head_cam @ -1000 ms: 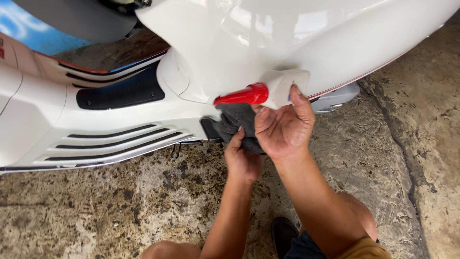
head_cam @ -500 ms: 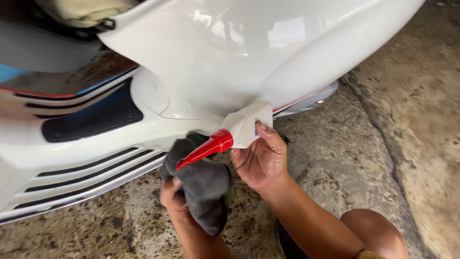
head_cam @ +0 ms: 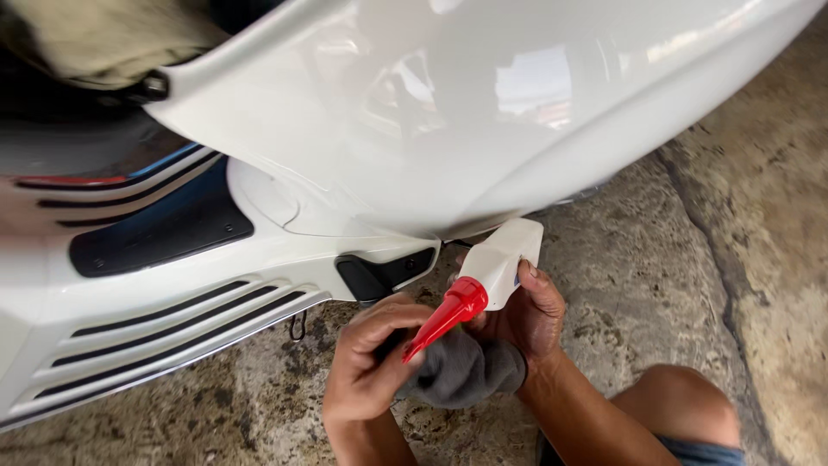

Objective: The person applies a liquid from a white bottle with a red nozzle onto the side panels of a white scooter and wipes the surfaces with a green and gray cloth. The person moves along the scooter, cleaning the lower side panel, the area under the seat, and the rear side panel.

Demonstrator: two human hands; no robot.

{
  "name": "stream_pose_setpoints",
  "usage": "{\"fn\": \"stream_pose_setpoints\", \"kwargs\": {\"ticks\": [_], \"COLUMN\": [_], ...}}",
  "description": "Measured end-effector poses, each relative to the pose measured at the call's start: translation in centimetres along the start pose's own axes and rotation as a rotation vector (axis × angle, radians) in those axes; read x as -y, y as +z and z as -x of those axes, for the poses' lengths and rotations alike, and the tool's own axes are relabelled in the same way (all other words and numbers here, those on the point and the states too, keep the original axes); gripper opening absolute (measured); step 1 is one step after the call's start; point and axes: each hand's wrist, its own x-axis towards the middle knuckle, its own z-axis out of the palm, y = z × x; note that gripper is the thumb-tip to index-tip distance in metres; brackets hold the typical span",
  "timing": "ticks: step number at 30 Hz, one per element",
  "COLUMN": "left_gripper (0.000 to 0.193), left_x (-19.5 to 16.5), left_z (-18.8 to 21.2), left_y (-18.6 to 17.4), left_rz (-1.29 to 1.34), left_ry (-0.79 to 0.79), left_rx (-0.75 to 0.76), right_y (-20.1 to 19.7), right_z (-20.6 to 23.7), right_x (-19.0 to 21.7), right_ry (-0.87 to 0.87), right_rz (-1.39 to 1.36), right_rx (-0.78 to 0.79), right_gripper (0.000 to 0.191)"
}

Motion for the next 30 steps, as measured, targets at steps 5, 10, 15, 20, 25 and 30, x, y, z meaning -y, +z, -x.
{"fn": "stream_pose_setpoints", "kwargs": {"ticks": [5, 10, 15, 20, 25, 30], "left_gripper": [0.01, 0.012, 0.013, 0.019, 0.025, 0.088], "left_x": [1.7, 1.3, -4.1, -9.2, -9.9, -12.0], "left_z": [-3.3, -2.2, -1.7, -3.3, -6.3, -8.9], "left_y": [5.4, 6.4, 8.1, 12.0, 15.4, 17.8], "left_rz": [-0.18, -0.624, -0.043, 0.399, 0.409, 0.422], "left_ry": [0.142, 0.157, 0.099, 0.136, 0.26, 0.22], "left_rx": [-0.61, -0.849, -1.036, -1.077, -0.904, -0.755], "right_y": [1.4, 4.8, 7.3, 9.2, 10.8, 10.4], "right_z": [-1.3, -0.7, 1.0, 1.5, 1.8, 2.8], "right_x": [0.7, 0.9, 2.5, 5.2, 7.3, 7.8], "right_ry": [0.036, 0.275, 0.441, 0.312, 0.038, -0.808], "right_rz": [-0.064, -0.543, -0.654, -0.48, -0.283, 0.514], "right_rx": [0.06, 0.5, 0.562, 0.572, 0.802, 0.728], "right_gripper": [0.042, 0.03, 0.027, 0.026, 0.032, 0.043]}}
